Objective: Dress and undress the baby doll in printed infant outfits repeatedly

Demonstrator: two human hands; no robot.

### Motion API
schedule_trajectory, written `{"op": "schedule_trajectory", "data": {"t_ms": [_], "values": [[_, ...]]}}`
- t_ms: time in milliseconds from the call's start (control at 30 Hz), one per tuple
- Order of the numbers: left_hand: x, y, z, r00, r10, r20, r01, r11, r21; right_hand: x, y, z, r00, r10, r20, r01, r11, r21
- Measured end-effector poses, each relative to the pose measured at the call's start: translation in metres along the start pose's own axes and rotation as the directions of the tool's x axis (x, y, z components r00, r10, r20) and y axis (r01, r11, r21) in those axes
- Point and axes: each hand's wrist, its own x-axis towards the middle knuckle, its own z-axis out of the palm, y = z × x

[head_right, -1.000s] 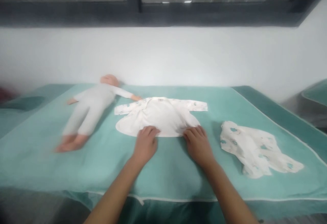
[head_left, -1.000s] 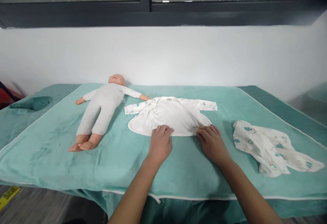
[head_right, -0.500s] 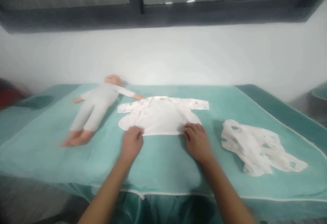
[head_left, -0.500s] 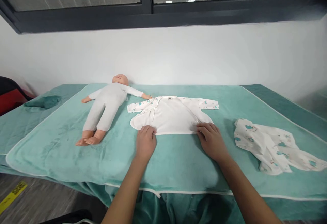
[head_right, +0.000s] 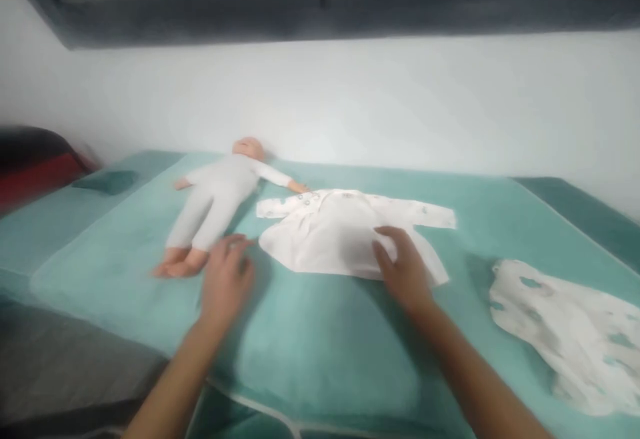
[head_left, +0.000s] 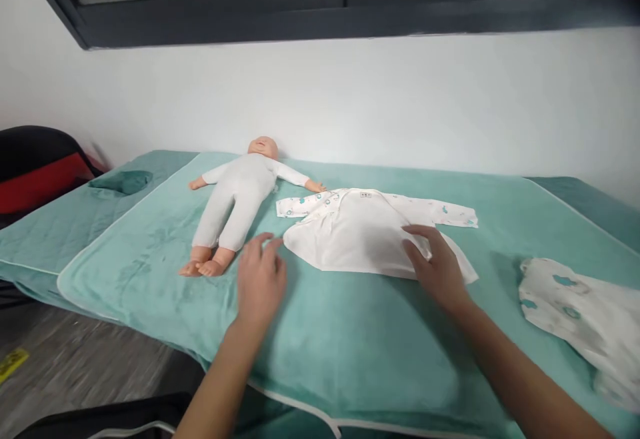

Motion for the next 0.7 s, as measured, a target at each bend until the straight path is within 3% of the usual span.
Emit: {"op": "schedule_trajectory", "data": {"t_ms": [67, 167, 233, 300, 367, 433, 533, 700], "values": [[0.012, -0.027, -0.020, 0.997, -0.083, -0.004, 0.082, 0.977, 0.199, 0.043, -0.022, 0.042, 0.995, 0.055, 0.085, -0.069, 0.984, 0.163], [0.030, -0.061, -0.036, 0.968, -0.237, 0.083, 0.187, 0.901, 0.393, 0.116, -0.062, 0.126, 0.961, 0.075, 0.266, -0.163, 0.931, 0.328], [0.043, -0.079, -0.039, 0.910, -0.357, 0.210, 0.241, 0.869, 0.432, 0.157, -0.088, 0.183, 0.911, 0.057, 0.407, -0.185, 0.941, 0.282], [0.056, -0.093, -0.039, 0.829, -0.444, 0.340, 0.286, 0.859, 0.424, 0.189, -0.110, 0.234, 0.889, 0.050, 0.455, -0.161, 0.964, 0.209], [0.068, -0.105, -0.037, 0.774, -0.468, 0.427, 0.304, 0.865, 0.398, 0.213, -0.126, 0.274, 0.873, 0.050, 0.485, -0.155, 0.971, 0.179], [0.078, -0.113, -0.035, 0.759, -0.450, 0.471, 0.292, 0.881, 0.372, 0.234, -0.137, 0.304, 0.858, 0.042, 0.512, -0.161, 0.969, 0.189], [0.088, -0.120, -0.031, 0.769, -0.405, 0.494, 0.262, 0.905, 0.335, 0.264, -0.150, 0.333, 0.821, 0.014, 0.571, -0.208, 0.938, 0.276], [0.101, -0.123, -0.026, 0.762, -0.430, 0.484, 0.276, 0.892, 0.358, 0.293, -0.165, 0.349, 0.695, 0.033, 0.718, -0.329, 0.903, 0.277]]}}
